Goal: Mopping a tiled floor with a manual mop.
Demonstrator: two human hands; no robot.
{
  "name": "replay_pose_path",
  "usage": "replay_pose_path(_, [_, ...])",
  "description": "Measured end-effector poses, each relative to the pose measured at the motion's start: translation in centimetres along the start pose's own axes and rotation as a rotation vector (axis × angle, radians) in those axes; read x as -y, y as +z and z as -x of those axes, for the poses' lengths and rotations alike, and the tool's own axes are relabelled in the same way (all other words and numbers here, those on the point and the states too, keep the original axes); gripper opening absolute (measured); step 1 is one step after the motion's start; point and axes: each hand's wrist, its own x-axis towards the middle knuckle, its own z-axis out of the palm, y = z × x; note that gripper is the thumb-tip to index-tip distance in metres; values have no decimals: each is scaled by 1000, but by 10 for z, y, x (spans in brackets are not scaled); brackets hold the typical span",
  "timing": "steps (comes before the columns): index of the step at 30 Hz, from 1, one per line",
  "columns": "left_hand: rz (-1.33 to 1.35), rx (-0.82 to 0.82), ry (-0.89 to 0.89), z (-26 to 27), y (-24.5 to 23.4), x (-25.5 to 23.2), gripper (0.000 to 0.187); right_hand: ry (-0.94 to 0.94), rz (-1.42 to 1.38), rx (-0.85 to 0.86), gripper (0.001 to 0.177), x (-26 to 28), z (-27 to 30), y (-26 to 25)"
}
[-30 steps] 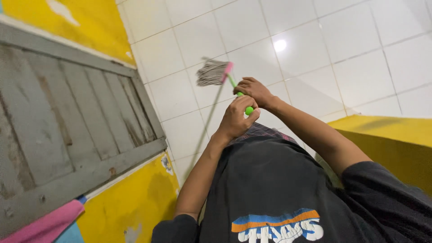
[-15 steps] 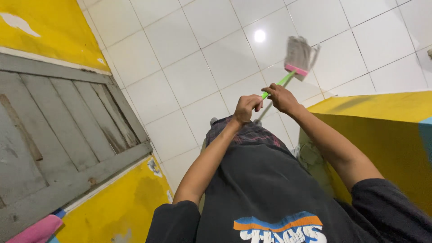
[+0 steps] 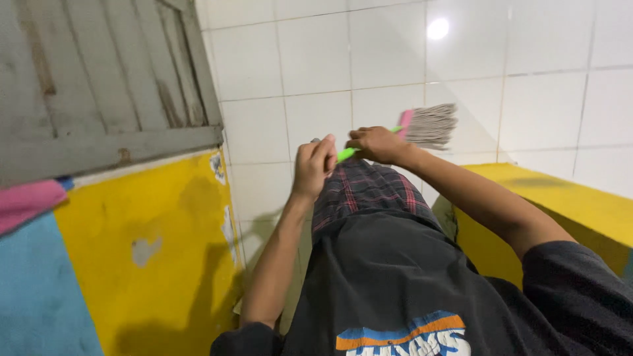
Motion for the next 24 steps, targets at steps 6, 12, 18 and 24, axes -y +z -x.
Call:
replay_pose_path(6, [-596, -112, 49, 56, 27, -84, 60, -93, -24, -55, 29, 55, -93, -20])
replay_pose_path(12, [-765, -60, 438, 62, 85, -101, 43, 24, -117, -9, 27, 73, -110, -61])
replay_pose_path(18, [-806, 186, 454, 46, 118, -110, 36, 35, -179, -104, 25, 46, -79, -74])
replay_pose_path(24, [-811, 426, 514, 5, 153, -71, 18, 99, -77, -144, 31, -14, -1, -74])
